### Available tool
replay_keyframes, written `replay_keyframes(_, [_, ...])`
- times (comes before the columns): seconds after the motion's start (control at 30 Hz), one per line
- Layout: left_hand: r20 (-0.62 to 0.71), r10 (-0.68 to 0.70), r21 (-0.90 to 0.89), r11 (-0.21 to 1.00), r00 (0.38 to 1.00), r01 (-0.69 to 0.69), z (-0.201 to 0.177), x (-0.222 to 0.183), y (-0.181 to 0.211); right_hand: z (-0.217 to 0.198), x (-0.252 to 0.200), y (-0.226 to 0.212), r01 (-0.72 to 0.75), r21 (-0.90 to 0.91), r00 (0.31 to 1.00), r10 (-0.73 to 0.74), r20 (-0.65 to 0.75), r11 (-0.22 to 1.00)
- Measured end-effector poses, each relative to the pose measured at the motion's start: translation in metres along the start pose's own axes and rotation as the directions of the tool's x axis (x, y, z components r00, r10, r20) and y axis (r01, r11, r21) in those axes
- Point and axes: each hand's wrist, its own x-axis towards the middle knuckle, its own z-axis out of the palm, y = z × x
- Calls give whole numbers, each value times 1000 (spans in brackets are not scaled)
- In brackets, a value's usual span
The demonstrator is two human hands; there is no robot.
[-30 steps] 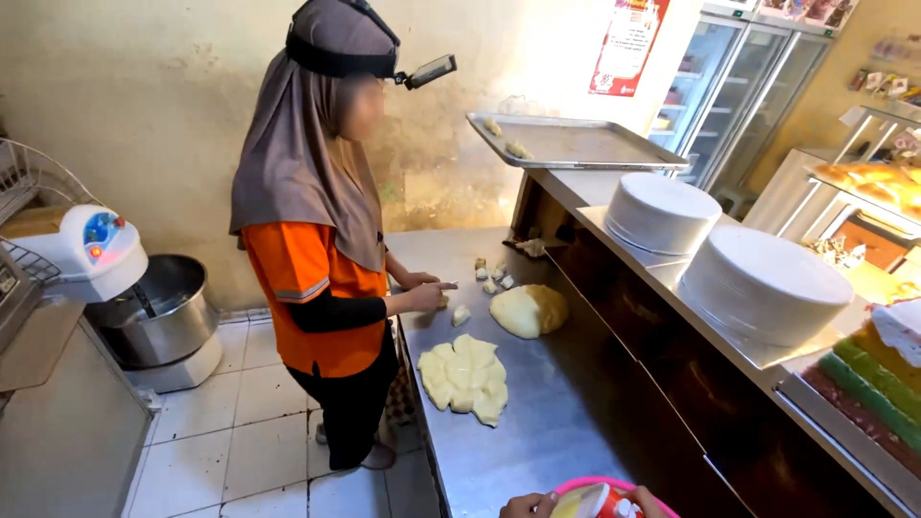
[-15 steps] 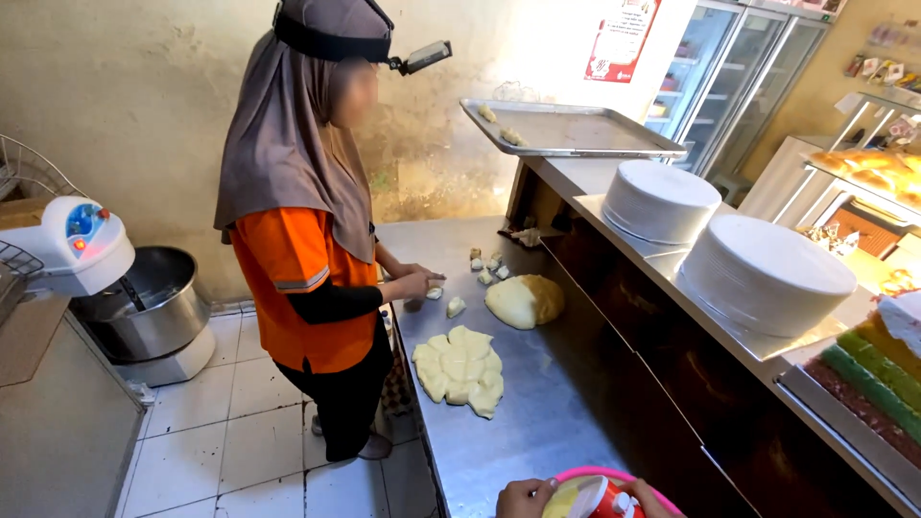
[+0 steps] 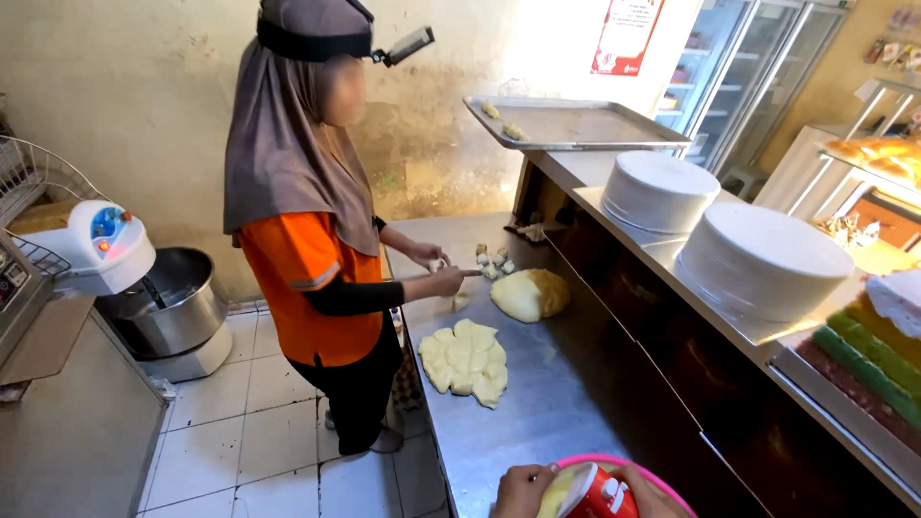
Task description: Mixing batter in a bowl using a red electric hand mixer in a bakery production area.
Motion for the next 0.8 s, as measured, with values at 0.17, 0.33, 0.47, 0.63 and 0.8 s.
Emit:
replay_keyframes(0.17, [83,0,-47,999,997,4,-21,-33,17,-61,-18,-73,-10,118,994,-2,108,993])
replay_keyframes(0.33, [62,53,-21,998,997,-52,-36,-52,39,-80,-49,-109,-81,23,994,79,70,996])
replay_keyframes(0.47, [38,120,-2,993,992,-120,-19,-28,16,-94,-67,-145,-75,-34,995,77,69,997])
replay_keyframes(0.63, [79,33,12,999,996,-35,-38,-54,43,-79,-45,-119,-28,-92,998,33,47,995])
replay_keyframes(0.8, [38,67,-9,998,997,-67,-22,-28,21,-82,-57,-130,-21,-6,1000,21,-7,1000])
